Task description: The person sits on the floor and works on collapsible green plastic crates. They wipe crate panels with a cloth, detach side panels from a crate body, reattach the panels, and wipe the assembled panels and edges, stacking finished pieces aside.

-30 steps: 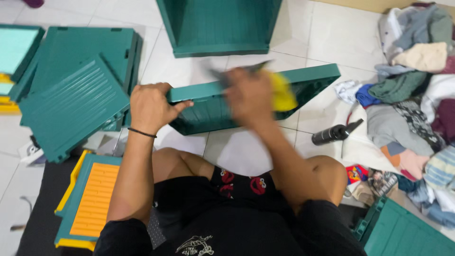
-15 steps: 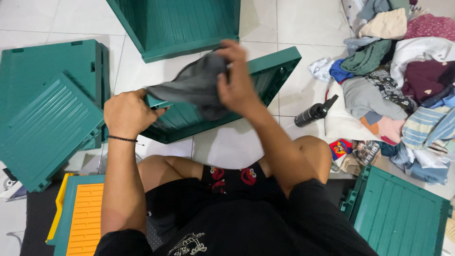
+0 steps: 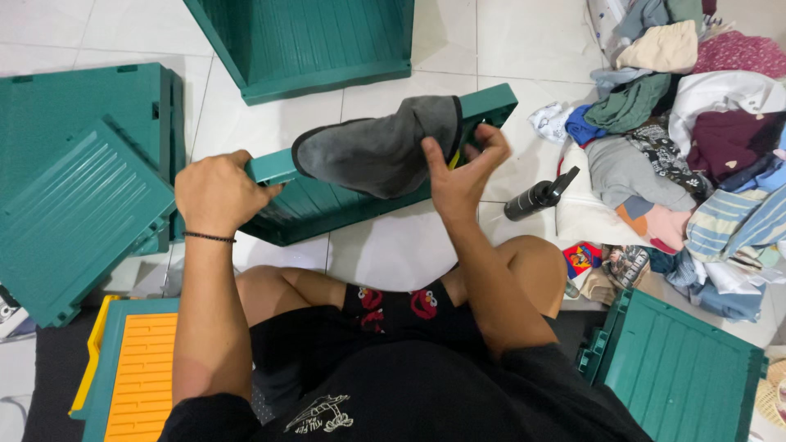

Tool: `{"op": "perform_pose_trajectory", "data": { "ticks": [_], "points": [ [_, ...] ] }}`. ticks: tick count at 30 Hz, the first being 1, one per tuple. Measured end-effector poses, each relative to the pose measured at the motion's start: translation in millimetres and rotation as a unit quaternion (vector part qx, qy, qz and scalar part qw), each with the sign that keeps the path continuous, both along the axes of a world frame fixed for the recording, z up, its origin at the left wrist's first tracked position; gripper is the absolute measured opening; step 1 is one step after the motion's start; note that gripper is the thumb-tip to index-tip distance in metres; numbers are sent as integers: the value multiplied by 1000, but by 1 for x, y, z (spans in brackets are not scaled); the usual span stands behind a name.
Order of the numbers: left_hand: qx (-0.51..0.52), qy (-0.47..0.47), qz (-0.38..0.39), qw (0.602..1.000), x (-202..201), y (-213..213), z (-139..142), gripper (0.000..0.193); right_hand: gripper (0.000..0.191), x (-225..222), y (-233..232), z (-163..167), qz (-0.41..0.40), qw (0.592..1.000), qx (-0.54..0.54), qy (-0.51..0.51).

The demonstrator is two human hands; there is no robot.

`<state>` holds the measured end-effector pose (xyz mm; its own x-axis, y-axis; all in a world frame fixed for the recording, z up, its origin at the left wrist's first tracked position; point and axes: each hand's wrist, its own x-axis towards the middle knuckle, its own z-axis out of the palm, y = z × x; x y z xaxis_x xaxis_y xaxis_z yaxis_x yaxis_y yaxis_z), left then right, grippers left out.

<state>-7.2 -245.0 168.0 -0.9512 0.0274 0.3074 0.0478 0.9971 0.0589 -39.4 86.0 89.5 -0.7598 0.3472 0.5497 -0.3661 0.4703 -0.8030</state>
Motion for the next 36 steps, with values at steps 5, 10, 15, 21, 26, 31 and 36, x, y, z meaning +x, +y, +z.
{"op": "perform_pose_trajectory", "data": {
  "ticks": [5, 10, 15, 21, 26, 31, 36],
  "points": [
    [0, -20, 4, 1000, -3, -2, 0, 48, 55, 1, 3, 6, 145, 972, -150, -109],
    [11, -25, 5, 1000, -5, -3, -1, 47, 11, 2, 31, 88, 59, 991, 112, -49],
    [20, -38, -6, 999, -5, -4, 0, 47, 17, -29, 2, 160, 88, 946, 265, 165],
    [33, -42, -4, 999, -5, -6, 4, 47, 28, -8, -47, 163, 242, 840, 481, 69],
    [28, -39, -8, 999, -9, -6, 3, 48, 14, 13, -59, 135, 334, 851, 395, 89],
    [23, -27, -14, 999, -11, -4, 0, 46, 24, 2, -71, 120, 209, 900, 360, 128],
    [44, -26, -25, 998, -11, 7, -1, 43, 30, -5, -100, 94, 217, 890, 375, 142]
  ]
}}
